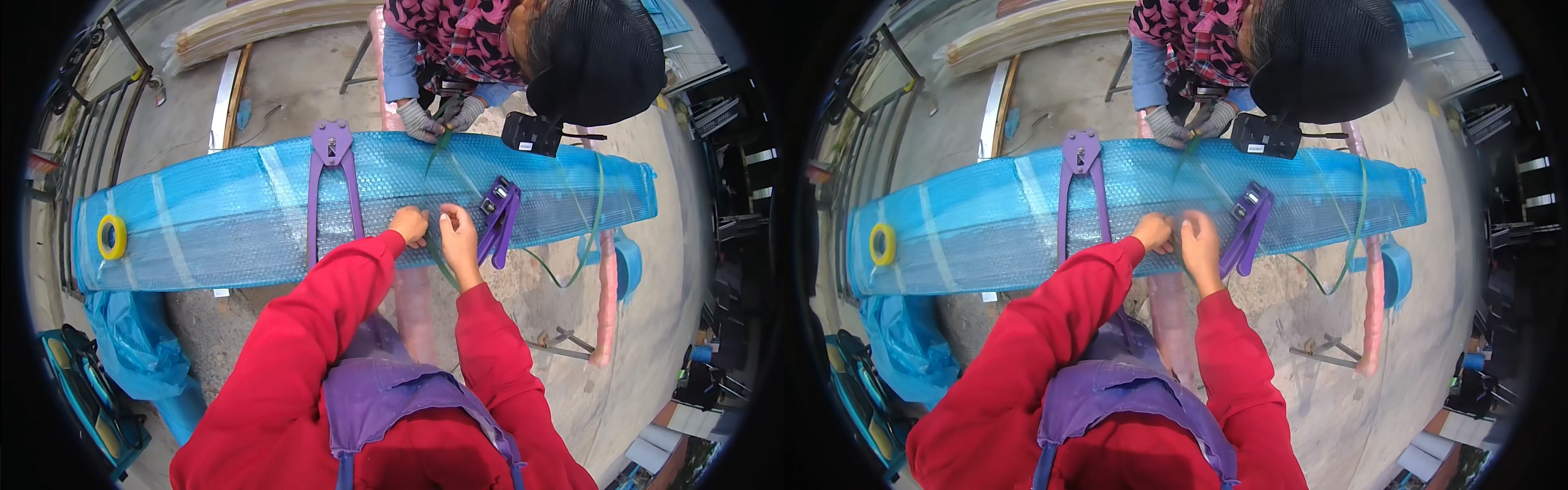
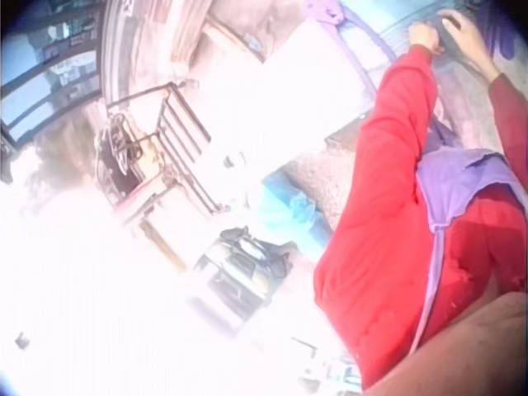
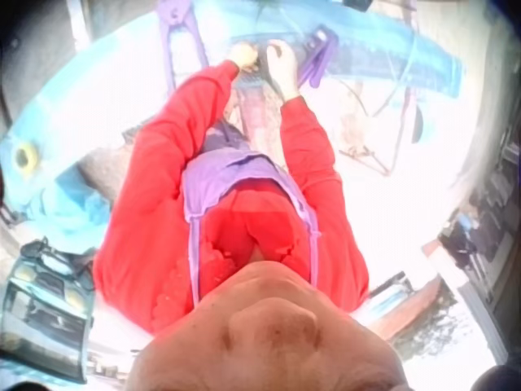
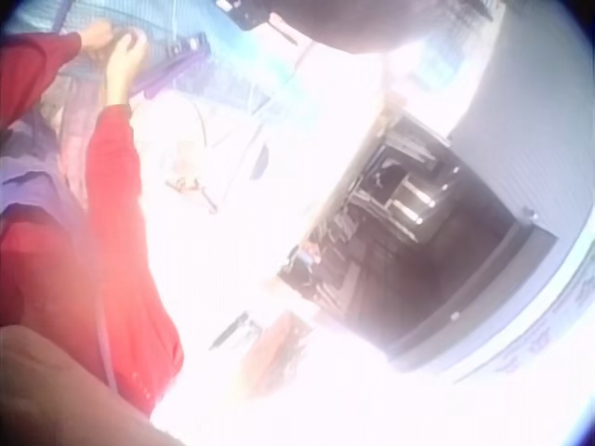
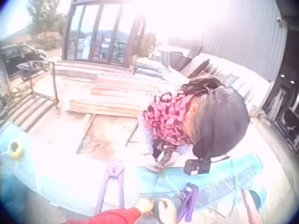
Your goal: The person secures a large blue-wrapped bundle on a metal rack using a purple ratchet strap and green straps. They thread the straps through the ratchet mechanism, tighten them, and use yellow tape to secure the strap ends. A second person assists by holding the bundle and adjusting straps.
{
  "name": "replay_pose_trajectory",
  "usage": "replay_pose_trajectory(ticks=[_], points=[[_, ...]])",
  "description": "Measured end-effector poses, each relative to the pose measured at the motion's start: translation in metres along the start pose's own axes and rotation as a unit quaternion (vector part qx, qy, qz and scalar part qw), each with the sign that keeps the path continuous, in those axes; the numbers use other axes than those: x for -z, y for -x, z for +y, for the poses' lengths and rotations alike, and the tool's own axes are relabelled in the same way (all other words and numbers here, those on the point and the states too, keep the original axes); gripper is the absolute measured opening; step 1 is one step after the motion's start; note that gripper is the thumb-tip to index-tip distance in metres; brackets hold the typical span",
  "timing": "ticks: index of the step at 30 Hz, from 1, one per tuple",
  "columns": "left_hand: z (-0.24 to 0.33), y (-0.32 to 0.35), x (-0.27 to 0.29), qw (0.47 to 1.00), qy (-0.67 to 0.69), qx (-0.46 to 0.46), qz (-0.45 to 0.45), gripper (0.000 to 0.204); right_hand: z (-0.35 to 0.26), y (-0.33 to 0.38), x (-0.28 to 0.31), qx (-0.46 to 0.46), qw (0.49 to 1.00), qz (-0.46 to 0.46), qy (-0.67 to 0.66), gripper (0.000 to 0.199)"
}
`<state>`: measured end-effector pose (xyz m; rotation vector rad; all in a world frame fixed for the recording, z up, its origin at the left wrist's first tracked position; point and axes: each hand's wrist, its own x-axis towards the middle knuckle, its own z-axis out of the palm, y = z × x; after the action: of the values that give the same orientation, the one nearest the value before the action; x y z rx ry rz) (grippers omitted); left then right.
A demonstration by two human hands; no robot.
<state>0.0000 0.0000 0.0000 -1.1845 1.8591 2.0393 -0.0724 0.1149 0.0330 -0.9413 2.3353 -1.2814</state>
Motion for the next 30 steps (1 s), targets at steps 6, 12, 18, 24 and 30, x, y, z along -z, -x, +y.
replay_pose_trajectory(ticks=[6, 12, 18, 24, 30], points=[[-0.013, 0.008, 0.014, 0.997, 0.033, -0.016, -0.070, 0.032, -0.005, -0.058, -0.016, -0.213, 0.960, -0.025, -0.179, 0.033], [-0.009, -0.004, 0.019, 0.992, 0.073, -0.018, -0.102, 0.030, -0.004, -0.122, -0.036, -0.282, 0.922, 0.012, -0.264, 0.039], [0.001, 0.002, 0.025, 0.987, 0.107, 0.014, -0.122, 0.033, 0.014, -0.158, -0.050, -0.339, 0.896, 0.069, -0.278, 0.040], [-0.001, 0.000, 0.030, 0.982, 0.128, 0.025, -0.134, 0.036, 0.028, -0.169, -0.047, -0.349, 0.843, 0.076, -0.403, 0.022], [-0.003, -0.001, 0.031, 0.981, 0.122, 0.020, -0.150, 0.037, 0.034, -0.173, -0.046, -0.359, 0.829, 0.087, -0.421, 0.014]])
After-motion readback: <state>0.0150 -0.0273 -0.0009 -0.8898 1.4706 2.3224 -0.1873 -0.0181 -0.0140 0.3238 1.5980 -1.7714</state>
